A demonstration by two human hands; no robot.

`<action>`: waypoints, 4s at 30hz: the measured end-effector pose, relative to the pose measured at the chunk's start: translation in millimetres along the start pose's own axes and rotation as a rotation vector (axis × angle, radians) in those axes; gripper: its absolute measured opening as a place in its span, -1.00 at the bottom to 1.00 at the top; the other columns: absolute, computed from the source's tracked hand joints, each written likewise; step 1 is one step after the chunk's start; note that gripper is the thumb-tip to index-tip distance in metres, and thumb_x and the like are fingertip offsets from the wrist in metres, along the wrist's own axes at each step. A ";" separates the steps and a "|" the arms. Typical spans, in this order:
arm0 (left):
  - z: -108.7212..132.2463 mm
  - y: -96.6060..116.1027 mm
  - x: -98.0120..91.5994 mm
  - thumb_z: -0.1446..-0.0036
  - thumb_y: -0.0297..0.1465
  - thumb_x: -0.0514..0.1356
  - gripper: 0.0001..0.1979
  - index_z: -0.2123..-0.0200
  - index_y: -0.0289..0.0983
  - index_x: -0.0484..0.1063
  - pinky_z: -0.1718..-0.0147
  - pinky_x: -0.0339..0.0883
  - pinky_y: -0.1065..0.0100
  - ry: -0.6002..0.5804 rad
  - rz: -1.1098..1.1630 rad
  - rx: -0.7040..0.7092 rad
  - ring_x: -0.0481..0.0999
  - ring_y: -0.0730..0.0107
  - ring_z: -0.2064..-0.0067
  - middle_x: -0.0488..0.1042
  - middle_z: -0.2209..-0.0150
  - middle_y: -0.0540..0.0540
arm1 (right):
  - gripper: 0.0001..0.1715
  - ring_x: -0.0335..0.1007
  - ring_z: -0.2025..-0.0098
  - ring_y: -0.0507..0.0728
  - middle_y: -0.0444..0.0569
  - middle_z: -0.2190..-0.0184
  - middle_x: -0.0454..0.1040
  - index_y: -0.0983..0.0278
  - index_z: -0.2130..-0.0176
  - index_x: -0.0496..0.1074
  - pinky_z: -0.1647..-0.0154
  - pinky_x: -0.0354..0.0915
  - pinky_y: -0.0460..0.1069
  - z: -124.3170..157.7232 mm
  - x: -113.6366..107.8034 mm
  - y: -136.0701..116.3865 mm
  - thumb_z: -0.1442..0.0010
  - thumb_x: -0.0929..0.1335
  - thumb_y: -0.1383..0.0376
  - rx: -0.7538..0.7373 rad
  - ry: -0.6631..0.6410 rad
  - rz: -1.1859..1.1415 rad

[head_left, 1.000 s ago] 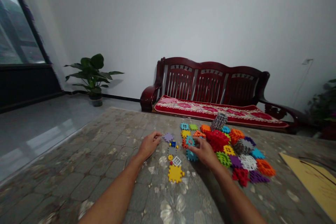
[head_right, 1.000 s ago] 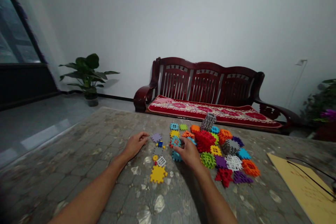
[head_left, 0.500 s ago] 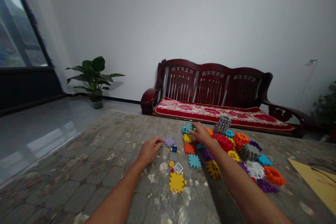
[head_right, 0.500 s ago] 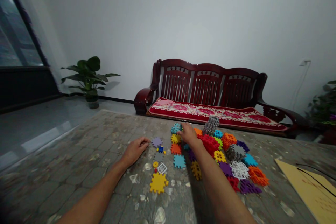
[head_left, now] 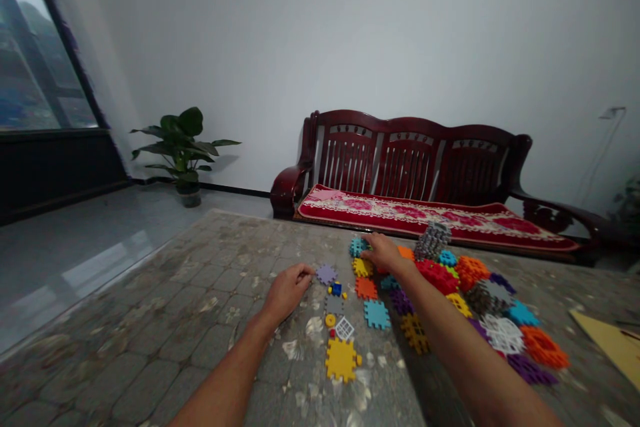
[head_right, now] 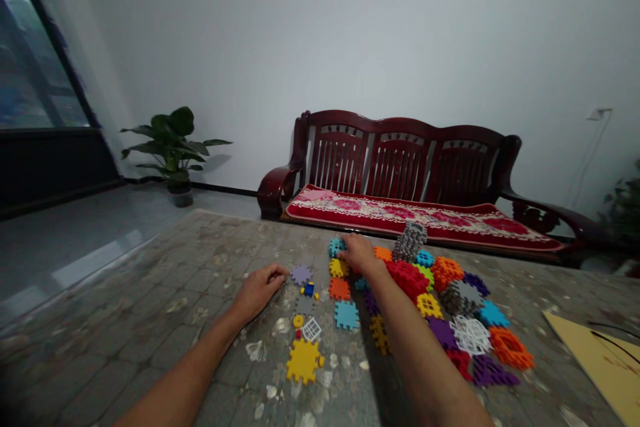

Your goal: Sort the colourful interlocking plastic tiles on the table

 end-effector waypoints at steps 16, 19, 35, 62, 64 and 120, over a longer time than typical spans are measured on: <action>0.9 3.2 -1.2 -0.11 -0.40 0.12 -0.80 0.28 -0.21 0.54 0.23 0.28 0.39 0.001 -0.005 -0.010 0.54 0.33 0.24 0.62 0.28 -0.04 | -0.66 0.40 -0.07 0.23 0.04 -0.02 0.53 0.16 0.05 0.51 -0.03 0.22 0.02 6.2 -1.1 -0.7 -0.15 0.41 0.21 0.041 0.051 -0.041; 1.2 4.8 -1.8 -0.11 -0.41 0.11 -0.81 0.28 -0.21 0.54 0.22 0.28 0.40 -0.004 0.001 -0.020 0.54 0.34 0.23 0.62 0.28 -0.03 | -0.64 0.38 -0.12 0.22 0.06 -0.07 0.50 0.18 -0.02 0.48 -0.09 0.20 0.03 14.0 -2.9 -9.2 -0.24 0.32 0.25 0.038 0.096 -0.081; 10.8 13.3 -2.6 -0.06 -0.40 0.15 -0.77 0.22 -0.19 0.57 0.24 0.29 0.40 -0.060 -0.074 0.051 0.52 0.34 0.26 0.60 0.32 -0.01 | -0.66 0.35 0.00 0.20 0.01 0.14 0.53 0.17 0.11 0.52 0.00 0.21 0.03 144.6 13.6 -86.3 -0.20 0.27 0.43 -0.075 0.197 -0.174; 15.0 39.0 19.6 -0.18 -0.40 0.14 -0.85 0.19 -0.18 0.48 0.15 0.26 0.38 -0.196 -0.378 0.191 0.49 0.30 0.10 0.52 0.14 -0.06 | -0.83 0.31 0.06 0.20 -0.01 0.17 0.53 0.21 0.19 0.50 0.10 0.07 0.05 122.8 17.8 -92.2 -0.27 0.31 0.30 -0.001 0.167 -0.033; 15.1 37.8 19.8 -0.19 -0.40 0.14 -0.86 0.20 -0.19 0.47 0.16 0.25 0.37 -0.187 -0.352 0.188 0.49 0.30 0.11 0.52 0.15 -0.07 | -0.82 0.32 0.07 0.20 -0.01 0.18 0.53 0.21 0.20 0.50 0.11 0.06 0.05 122.9 19.0 -92.0 -0.28 0.30 0.31 -0.007 0.175 -0.026; 10.8 36.4 24.7 0.06 -0.60 0.24 -0.88 0.40 -0.33 0.43 0.56 0.23 0.61 -0.121 0.908 -0.425 0.39 0.65 0.60 0.48 0.57 0.03 | -0.73 0.33 0.08 0.17 -0.01 0.20 0.57 0.18 0.16 0.54 0.08 0.07 0.03 106.0 27.4 -99.2 -0.27 0.28 0.39 -0.065 0.240 -0.101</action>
Point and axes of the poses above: each hand's wrist, its own z-axis away from the middle knuckle, its own x-axis out of the palm, y = z × x, the point moved 3 cm from there along -z, towards the middle knuckle
